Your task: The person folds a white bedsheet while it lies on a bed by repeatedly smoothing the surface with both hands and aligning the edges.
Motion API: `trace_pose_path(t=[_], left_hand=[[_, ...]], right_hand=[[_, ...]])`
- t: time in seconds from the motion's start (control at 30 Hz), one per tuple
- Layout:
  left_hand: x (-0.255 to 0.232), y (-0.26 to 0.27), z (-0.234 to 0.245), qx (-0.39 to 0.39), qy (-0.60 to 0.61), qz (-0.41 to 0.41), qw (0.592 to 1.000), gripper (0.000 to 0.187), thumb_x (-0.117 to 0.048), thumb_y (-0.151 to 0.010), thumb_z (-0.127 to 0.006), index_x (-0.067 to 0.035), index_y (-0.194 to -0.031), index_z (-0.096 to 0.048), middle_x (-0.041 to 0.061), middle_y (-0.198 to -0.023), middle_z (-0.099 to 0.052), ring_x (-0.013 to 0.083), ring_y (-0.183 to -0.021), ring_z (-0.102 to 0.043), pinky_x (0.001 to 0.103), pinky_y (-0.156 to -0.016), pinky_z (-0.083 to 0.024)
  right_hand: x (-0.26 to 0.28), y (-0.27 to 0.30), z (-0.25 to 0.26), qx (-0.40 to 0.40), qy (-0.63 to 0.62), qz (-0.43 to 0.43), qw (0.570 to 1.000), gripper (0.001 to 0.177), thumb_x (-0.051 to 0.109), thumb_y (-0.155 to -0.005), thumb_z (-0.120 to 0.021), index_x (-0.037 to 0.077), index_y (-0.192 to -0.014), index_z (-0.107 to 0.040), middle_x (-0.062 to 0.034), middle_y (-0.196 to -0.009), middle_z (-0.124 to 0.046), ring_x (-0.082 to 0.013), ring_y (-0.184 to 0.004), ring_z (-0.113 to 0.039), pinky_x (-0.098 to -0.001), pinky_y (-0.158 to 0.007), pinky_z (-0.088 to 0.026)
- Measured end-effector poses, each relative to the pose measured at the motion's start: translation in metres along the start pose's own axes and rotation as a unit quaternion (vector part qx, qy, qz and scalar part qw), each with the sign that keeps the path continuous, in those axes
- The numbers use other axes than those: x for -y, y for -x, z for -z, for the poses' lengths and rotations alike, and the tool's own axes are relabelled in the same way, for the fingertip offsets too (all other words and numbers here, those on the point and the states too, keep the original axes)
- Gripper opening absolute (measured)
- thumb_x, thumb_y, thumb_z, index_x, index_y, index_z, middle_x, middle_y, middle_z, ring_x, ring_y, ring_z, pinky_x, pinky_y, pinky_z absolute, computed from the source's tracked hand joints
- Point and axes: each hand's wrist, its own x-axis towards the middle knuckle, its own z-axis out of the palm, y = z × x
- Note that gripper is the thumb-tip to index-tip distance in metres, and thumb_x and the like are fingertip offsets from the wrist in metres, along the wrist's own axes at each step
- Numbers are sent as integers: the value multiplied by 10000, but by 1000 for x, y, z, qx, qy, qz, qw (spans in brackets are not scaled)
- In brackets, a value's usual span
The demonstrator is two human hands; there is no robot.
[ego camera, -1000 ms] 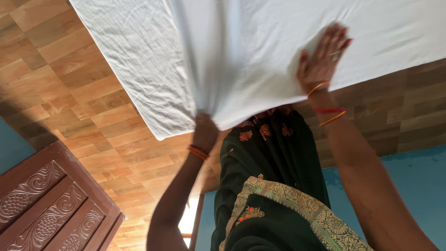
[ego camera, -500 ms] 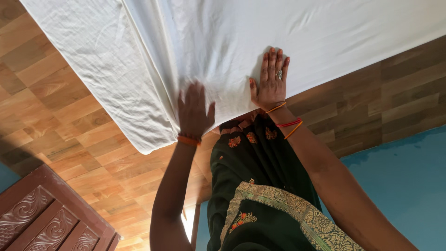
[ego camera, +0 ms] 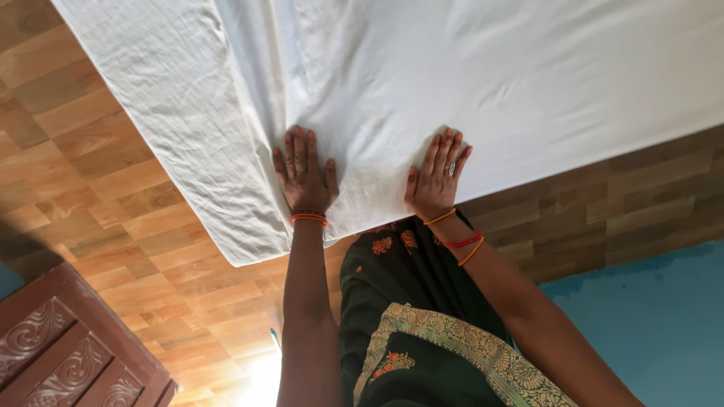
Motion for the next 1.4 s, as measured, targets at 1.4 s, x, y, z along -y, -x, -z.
trace_pose_path(t=[1.4], left_hand=[[7, 16, 1, -62, 122, 1, 991, 552, -287, -1076, -454, -39, -1568, -414, 117, -1670, -339, 261, -1591, -262, 484, -1337, -198]], right_hand=[[106, -23, -35, 73, 18, 45, 996, 766, 326, -1081, -345, -111, -1640, -58, -275, -1738, -26, -424, -1618, 41, -630, -1308, 69]])
